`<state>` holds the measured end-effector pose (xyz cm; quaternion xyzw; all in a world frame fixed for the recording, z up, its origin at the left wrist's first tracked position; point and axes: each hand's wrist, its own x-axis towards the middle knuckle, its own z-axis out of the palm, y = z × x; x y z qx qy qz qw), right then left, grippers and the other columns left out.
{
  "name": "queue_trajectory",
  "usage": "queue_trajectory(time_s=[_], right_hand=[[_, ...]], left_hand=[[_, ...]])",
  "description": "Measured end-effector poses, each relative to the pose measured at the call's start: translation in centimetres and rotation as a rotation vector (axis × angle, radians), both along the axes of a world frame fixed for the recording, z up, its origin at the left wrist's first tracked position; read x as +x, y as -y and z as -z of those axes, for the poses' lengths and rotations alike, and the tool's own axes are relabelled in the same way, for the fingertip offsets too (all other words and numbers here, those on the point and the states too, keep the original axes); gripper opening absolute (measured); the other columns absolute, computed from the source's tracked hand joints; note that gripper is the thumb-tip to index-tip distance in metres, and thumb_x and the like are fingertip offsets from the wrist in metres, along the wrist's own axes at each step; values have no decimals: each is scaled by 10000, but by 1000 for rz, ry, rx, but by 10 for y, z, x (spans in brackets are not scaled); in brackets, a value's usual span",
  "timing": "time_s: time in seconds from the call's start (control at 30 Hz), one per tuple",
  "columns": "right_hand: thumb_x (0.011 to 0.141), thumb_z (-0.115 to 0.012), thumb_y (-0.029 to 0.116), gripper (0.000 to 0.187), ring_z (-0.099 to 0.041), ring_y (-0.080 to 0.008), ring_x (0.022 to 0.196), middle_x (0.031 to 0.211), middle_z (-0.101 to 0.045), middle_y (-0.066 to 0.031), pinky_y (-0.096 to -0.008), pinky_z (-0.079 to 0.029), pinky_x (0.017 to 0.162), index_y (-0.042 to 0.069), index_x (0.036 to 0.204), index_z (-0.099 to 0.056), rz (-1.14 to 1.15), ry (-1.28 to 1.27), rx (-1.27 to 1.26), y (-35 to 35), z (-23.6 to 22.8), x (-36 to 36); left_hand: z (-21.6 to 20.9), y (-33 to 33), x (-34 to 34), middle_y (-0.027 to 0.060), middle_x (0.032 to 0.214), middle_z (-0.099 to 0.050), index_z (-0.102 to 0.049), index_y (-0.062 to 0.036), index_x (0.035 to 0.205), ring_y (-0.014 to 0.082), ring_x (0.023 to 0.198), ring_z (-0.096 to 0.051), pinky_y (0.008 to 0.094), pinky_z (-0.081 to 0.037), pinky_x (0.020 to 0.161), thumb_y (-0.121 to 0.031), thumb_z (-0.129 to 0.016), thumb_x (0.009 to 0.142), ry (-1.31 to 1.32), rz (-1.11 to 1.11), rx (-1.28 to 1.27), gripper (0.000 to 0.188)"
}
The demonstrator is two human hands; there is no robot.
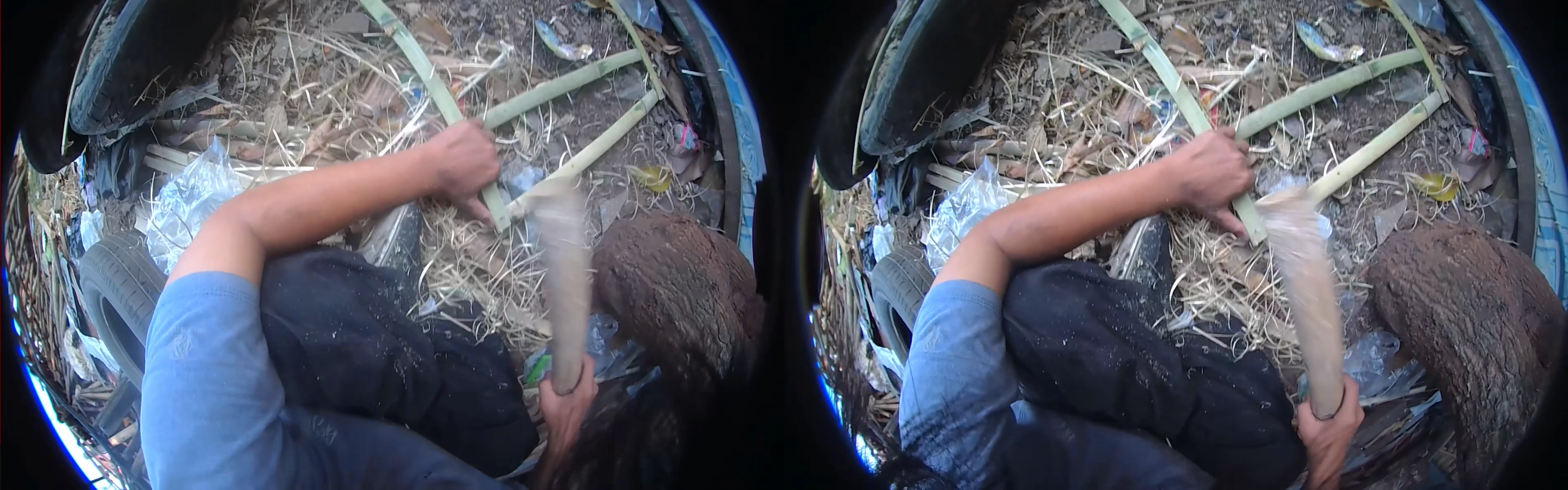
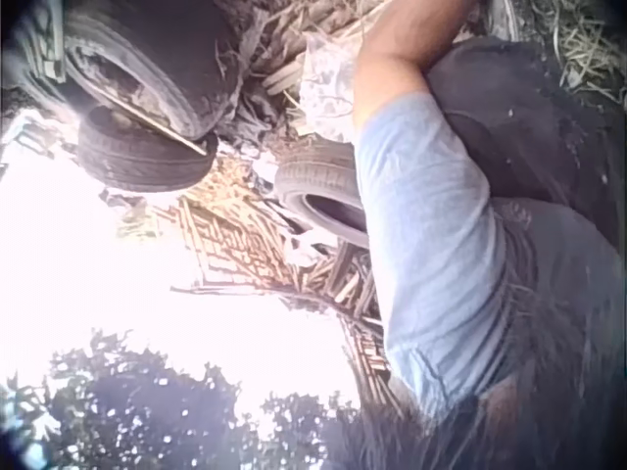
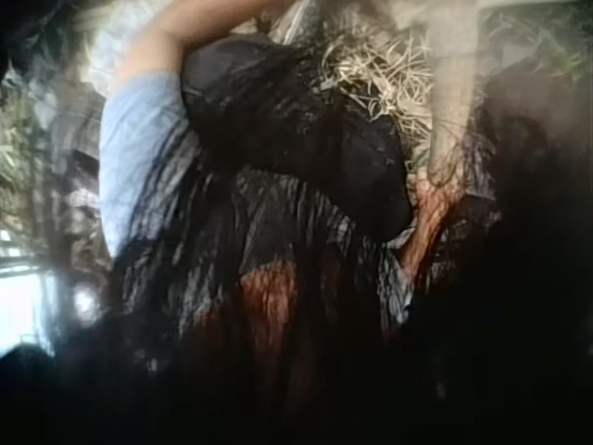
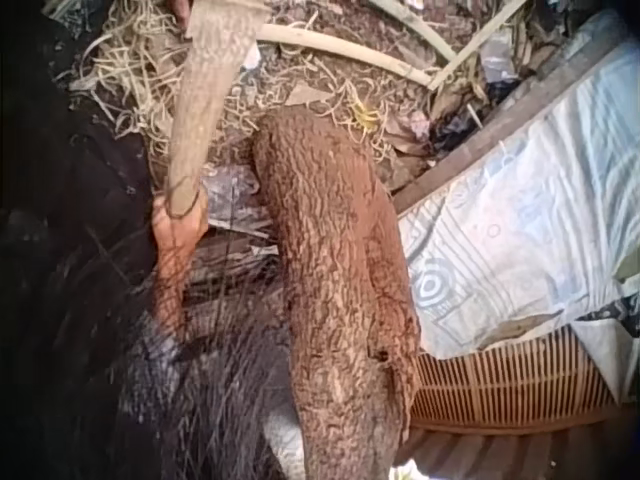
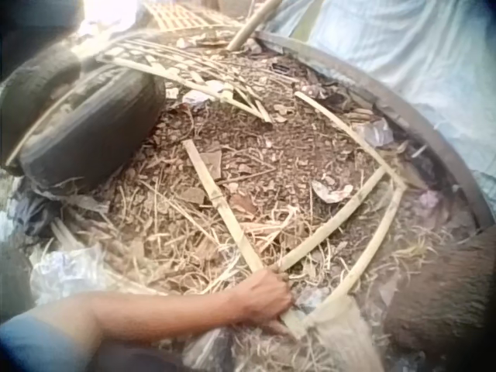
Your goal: The person carves a bamboo strip with a knife, fits it into a bamboo frame by hand, and hammers the joints with a piece of wood.
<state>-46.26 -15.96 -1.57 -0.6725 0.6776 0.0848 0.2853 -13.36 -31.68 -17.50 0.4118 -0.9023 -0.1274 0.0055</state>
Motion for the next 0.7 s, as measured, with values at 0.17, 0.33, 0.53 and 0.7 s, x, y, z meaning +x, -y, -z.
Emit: queue_trajectory(time_s=[0.17,0.33,0.53,0.7], right_hand=[[614,-701,96,480,-658,-427,773,818,-641,-245,-436,-518,723,-2,1062,-562,-80,-82,0,9,-4,9],[607,-690,60,479,-663,-425,784,838,-645,-250,-423,-522,737,-8,1065,-565,-97,-202,132,15,-4,7],[636,-704,95,463,-680,-379,813,879,-661,-234,-416,-528,749,-20,1066,-579,154,204,-220,-7,-7,0],[651,-692,66,410,-691,-356,762,794,-656,-222,-377,-532,730,-11,1040,-585,97,134,-161,-6,-12,16]], left_hand=[[11,-7,2,52,692,-618,-645,-63,664,222,764,-611,371,-469,804,-792,-591,647,51,-9,96,731],[-1,-6,3,40,651,-604,-623,-71,621,216,744,-618,368,-480,823,-818,-565,645,-13,-12,33,750],[3,-2,11,54,644,-609,-625,-65,610,241,726,-612,379,-476,821,-853,-523,642,-67,0,4,795],[0,-4,4,80,669,-630,-639,-67,620,254,743,-619,379,-476,809,-816,-578,622,-20,5,100,752]])
